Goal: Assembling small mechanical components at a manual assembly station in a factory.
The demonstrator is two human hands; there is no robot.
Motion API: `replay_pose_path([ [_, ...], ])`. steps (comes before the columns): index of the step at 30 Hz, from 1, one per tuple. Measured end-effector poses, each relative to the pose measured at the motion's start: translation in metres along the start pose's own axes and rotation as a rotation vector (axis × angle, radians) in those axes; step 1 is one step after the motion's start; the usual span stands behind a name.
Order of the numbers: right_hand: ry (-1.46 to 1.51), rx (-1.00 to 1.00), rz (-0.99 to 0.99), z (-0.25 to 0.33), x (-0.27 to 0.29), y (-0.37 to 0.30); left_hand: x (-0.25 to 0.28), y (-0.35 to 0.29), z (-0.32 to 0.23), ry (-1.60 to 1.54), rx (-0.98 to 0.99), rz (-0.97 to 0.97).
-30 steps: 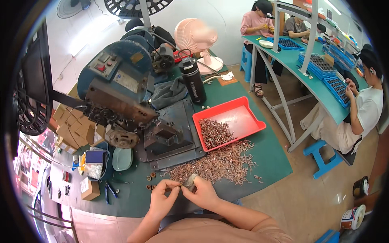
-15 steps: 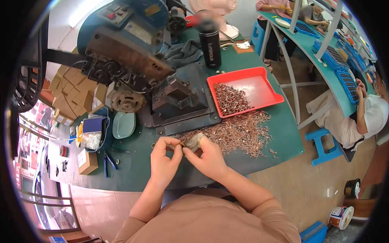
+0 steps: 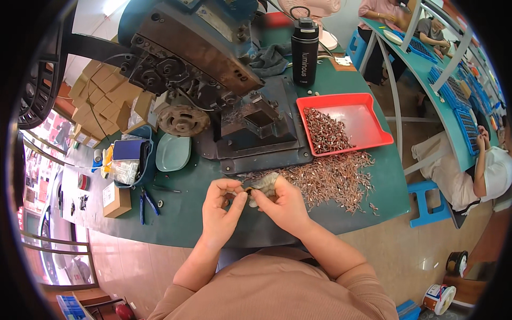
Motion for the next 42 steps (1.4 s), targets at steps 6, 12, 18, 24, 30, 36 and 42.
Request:
replay_pose_path([
  [6,0.006,0.03,-0.031,-0.002,0.002,0.003,0.002,0.0,0.006,0.036,0.009,0.044],
  [12,-0.121,0.035,-0.081,-0.013,0.004,0.002,-0.003,0.002,0.003,0.088,0.008,0.008],
  [18,-0.321,0.111,-0.038,-0.004,-0.001,0.002,0.002,0.001,-0.005,0.347,-0.065,-0.038],
  [24,-0.466,0.295,-0.07,0.002,-0.002,0.004,0.004,-0.001,0.002,0.327,-0.063,-0.071],
  [30,-0.212,0.119,-0.051,-0.006,0.004,0.001,-0.003,0.002,-0.01,0.364,-0.08,-0.06],
  [36,-0.409,0.246,-0.09,0.005,0.007,0.0,-0.003,0.004,-0.003,0.337,-0.034,-0.023],
  [42,-0.308,0.233,-0.108,0.009,0.006,0.001,-0.003,0.005,0.004,0.297,-0.049,-0.038],
])
Point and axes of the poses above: each hand's wrist, its own y-axis towards the middle knuckle, its own x-axis out of the back of the hand, z = x × y, the point moved 5 cm from there along y, towards the middle knuckle, and after that the axes turned 5 degrees about z, right-handed, at the moved point
